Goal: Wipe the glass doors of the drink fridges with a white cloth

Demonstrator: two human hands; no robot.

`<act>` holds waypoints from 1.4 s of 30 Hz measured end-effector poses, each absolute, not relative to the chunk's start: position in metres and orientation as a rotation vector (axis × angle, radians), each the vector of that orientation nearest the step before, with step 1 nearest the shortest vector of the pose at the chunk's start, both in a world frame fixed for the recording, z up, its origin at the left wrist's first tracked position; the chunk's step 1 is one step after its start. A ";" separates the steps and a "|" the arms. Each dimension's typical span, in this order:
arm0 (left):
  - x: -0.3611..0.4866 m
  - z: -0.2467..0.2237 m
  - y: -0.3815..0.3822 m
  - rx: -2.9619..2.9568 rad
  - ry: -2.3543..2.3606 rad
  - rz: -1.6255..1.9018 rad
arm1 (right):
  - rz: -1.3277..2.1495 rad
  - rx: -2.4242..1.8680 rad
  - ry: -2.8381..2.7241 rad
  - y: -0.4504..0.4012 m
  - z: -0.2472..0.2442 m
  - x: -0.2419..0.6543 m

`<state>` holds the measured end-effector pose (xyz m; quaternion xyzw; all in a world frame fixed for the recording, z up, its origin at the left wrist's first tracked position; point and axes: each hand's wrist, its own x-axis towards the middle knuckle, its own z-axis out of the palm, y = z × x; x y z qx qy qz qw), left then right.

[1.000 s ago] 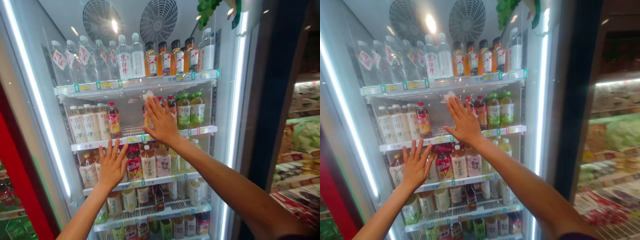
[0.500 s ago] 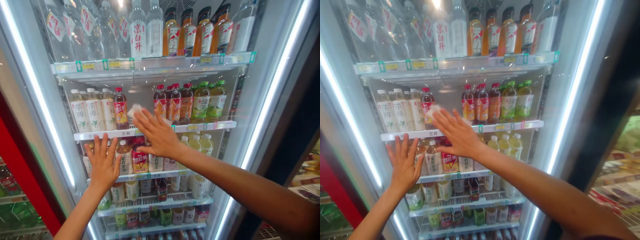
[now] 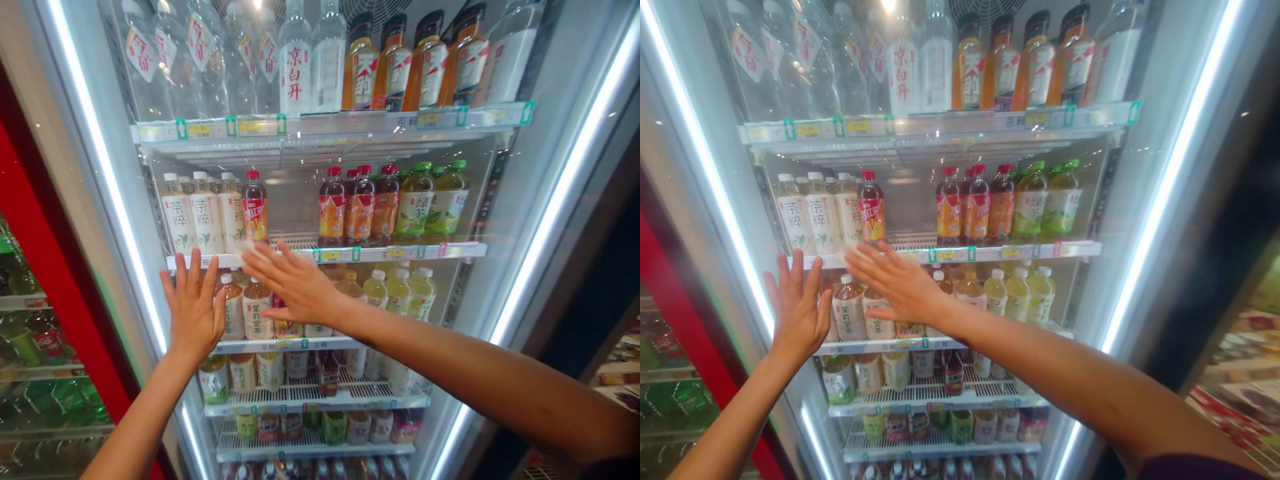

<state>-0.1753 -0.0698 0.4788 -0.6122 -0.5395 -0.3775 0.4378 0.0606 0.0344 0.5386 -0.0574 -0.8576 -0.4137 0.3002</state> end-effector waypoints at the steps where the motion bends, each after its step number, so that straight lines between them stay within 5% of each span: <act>1: -0.176 0.479 -0.070 -1.525 -1.343 -0.931 | -1.143 -0.077 -2.348 0.033 0.529 0.059; 8: -0.164 0.467 -0.071 -1.556 -1.301 -0.865 | -0.935 -0.315 -2.203 0.041 0.549 0.084; 15: -0.119 0.457 -0.062 -1.632 -1.192 -0.820 | -1.114 0.002 -2.340 0.055 0.473 0.131; 20: -0.079 0.458 -0.048 -1.696 -1.108 -0.831 | -1.112 -0.408 -2.041 0.073 0.485 0.187; 27: -0.025 0.454 -0.025 -1.773 -1.021 -0.834 | -1.220 -0.246 -2.210 0.086 0.457 0.227; 31: -0.005 0.451 -0.014 -1.791 -0.994 -0.820 | -1.079 -0.600 -1.936 0.098 0.466 0.254; 38: 0.012 0.441 -0.008 -1.799 -0.986 -0.811 | -1.111 -0.456 -2.164 0.090 0.404 0.266; 42: 0.011 0.437 -0.008 -1.793 -1.003 -0.810 | -0.914 -0.857 -1.833 0.104 0.422 0.288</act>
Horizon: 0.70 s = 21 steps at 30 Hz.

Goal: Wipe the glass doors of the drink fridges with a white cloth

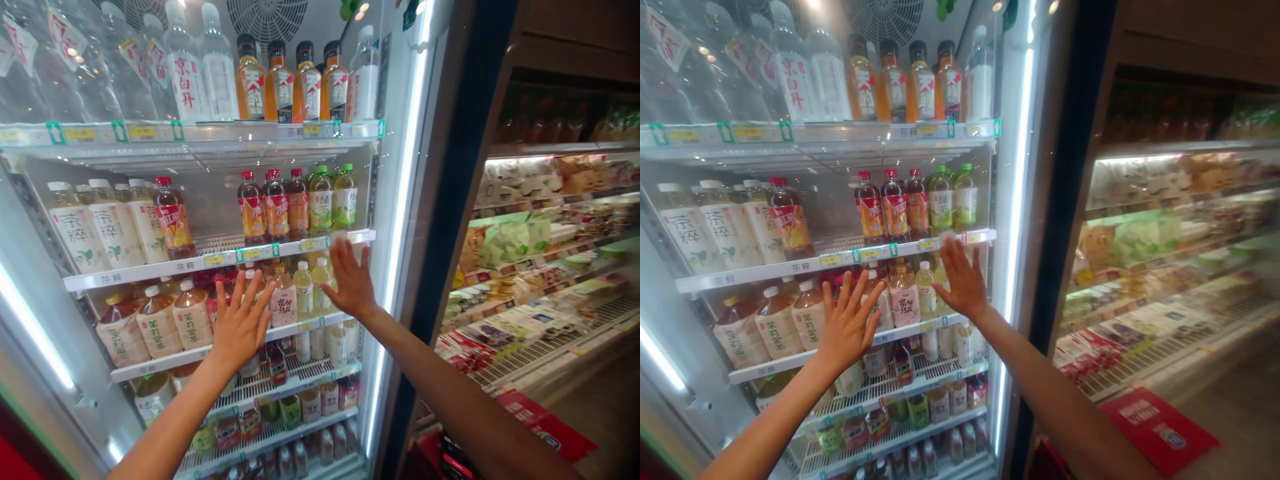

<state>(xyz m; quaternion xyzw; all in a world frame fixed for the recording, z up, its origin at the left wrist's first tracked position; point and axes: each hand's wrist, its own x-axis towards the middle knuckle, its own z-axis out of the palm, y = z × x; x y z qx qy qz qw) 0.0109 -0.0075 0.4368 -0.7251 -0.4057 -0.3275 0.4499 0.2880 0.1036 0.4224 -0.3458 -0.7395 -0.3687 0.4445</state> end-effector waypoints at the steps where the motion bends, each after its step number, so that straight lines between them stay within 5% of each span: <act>1: 0.010 0.436 -0.008 -1.790 -1.008 -0.812 | -0.867 -0.924 -1.741 0.105 0.427 0.288; 8: -0.006 0.436 -0.017 -1.765 -1.054 -0.818 | -1.039 -0.531 -2.068 0.079 0.408 0.234; 14: -0.043 0.434 -0.033 -1.708 -1.097 -0.829 | -0.864 -0.797 -1.715 0.081 0.424 0.212; 21: -0.077 0.436 -0.048 -1.663 -1.166 -0.835 | -1.126 -0.349 -2.096 0.057 0.438 0.151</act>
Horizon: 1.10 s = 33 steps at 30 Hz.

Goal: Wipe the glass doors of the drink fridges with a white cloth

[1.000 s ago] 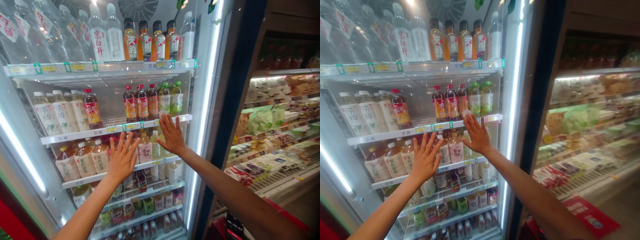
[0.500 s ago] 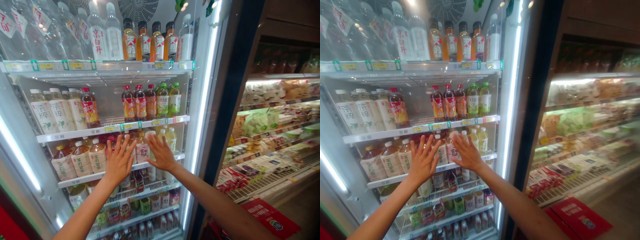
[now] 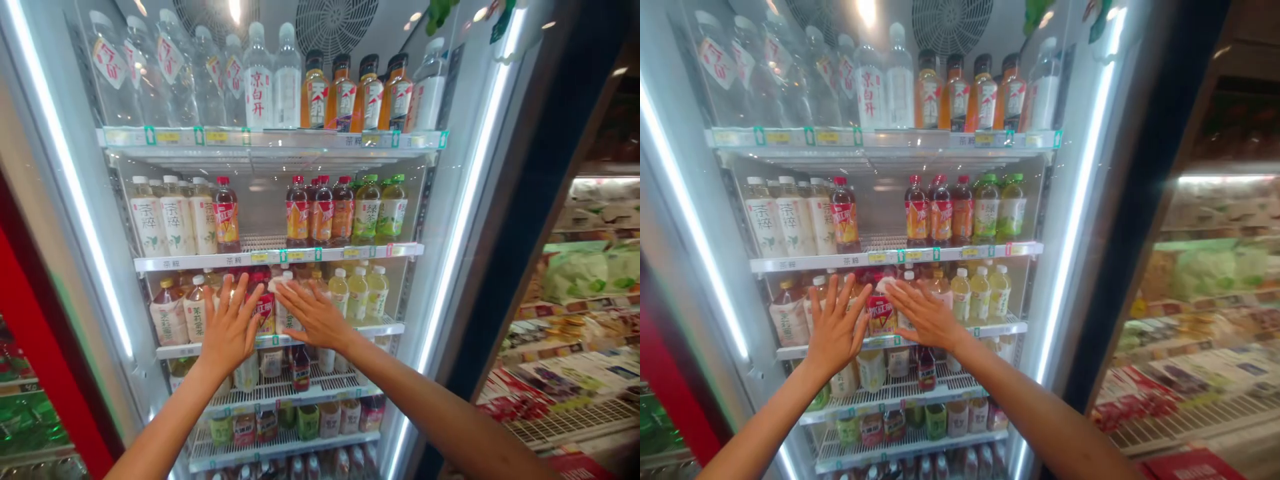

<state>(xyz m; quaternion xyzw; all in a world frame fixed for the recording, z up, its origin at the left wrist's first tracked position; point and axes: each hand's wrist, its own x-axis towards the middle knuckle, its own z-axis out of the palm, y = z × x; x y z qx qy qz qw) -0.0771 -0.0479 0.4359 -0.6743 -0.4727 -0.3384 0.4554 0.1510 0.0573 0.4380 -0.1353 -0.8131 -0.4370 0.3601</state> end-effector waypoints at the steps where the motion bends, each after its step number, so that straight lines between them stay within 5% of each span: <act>1: -0.082 0.436 -0.049 -1.653 -1.173 -0.836 | -1.100 -0.403 -2.044 0.057 0.451 0.146; 5: -0.104 0.437 -0.055 -1.596 -1.216 -0.845 | -0.931 -0.555 -1.922 0.057 0.478 0.123; 12: -0.153 0.435 -0.070 -1.497 -1.305 -0.891 | -1.142 -0.029 -2.325 0.037 0.443 0.073; 17: -0.176 0.432 -0.081 -1.457 -1.369 -0.878 | -0.975 -0.302 -2.103 0.034 0.492 0.047; 20: -0.180 0.429 -0.087 -1.440 -1.369 -0.872 | -1.039 -0.206 -2.159 0.029 0.479 0.034; 24: -0.183 0.428 -0.092 -1.430 -1.353 -0.865 | -1.285 0.147 -2.355 0.027 0.450 0.034; 33: -0.166 0.433 -0.080 -1.474 -1.299 -0.890 | -1.151 -0.035 -2.245 0.037 0.478 0.060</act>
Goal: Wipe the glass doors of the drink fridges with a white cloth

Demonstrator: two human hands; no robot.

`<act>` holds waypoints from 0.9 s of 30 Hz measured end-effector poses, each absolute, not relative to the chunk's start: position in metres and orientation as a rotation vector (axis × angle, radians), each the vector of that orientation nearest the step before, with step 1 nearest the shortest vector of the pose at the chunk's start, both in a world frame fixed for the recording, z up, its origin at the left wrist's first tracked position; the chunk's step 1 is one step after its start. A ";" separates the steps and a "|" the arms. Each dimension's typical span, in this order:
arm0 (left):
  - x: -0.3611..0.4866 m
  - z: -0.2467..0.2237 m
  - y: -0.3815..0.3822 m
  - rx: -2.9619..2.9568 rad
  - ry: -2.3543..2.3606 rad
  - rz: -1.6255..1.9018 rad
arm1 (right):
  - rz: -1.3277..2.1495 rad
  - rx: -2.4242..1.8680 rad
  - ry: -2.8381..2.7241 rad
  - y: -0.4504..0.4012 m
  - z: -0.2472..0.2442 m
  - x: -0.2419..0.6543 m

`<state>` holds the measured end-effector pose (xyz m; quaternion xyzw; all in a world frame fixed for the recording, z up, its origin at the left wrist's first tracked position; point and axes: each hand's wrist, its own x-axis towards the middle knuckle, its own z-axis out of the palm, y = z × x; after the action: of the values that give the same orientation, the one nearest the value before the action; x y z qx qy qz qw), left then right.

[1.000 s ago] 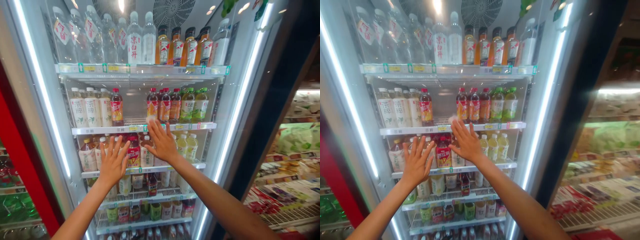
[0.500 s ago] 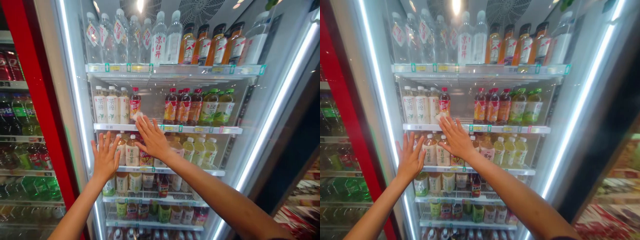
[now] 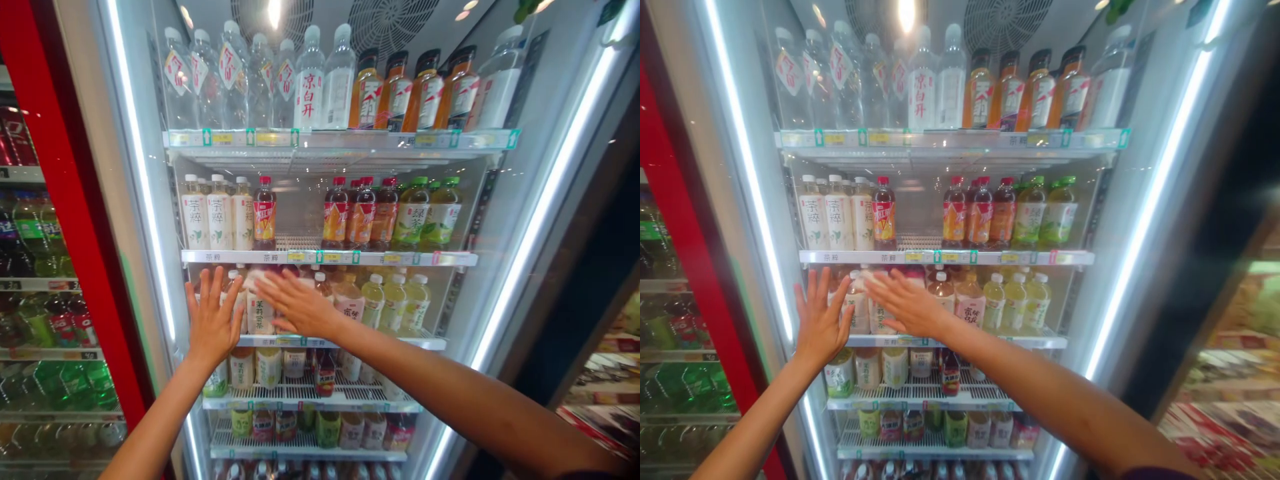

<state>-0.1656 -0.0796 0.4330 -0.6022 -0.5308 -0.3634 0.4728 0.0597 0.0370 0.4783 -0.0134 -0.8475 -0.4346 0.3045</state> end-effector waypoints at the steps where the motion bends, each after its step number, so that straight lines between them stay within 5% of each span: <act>1: -0.160 0.434 -0.077 -1.485 -1.282 -0.891 | -1.195 0.056 -2.291 0.038 0.471 0.065; 9: -0.114 0.440 -0.056 -1.570 -1.170 -0.891 | -1.056 -0.407 -2.039 0.061 0.480 0.139; 14: -0.073 0.442 -0.038 -1.639 -1.103 -0.872 | -1.100 -0.172 -2.266 0.071 0.439 0.179; 22: -0.022 0.437 -0.018 -1.730 -1.026 -0.869 | -0.780 -0.843 -1.689 0.096 0.424 0.249; 27: -0.003 0.437 -0.011 -1.768 -1.008 -0.855 | -0.934 -0.635 -1.953 0.092 0.396 0.252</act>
<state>-0.0031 -0.0105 0.4367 -0.7152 -0.4077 -0.3457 0.4503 0.2524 0.0922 0.3958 -0.2542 -0.7822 -0.3742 0.4283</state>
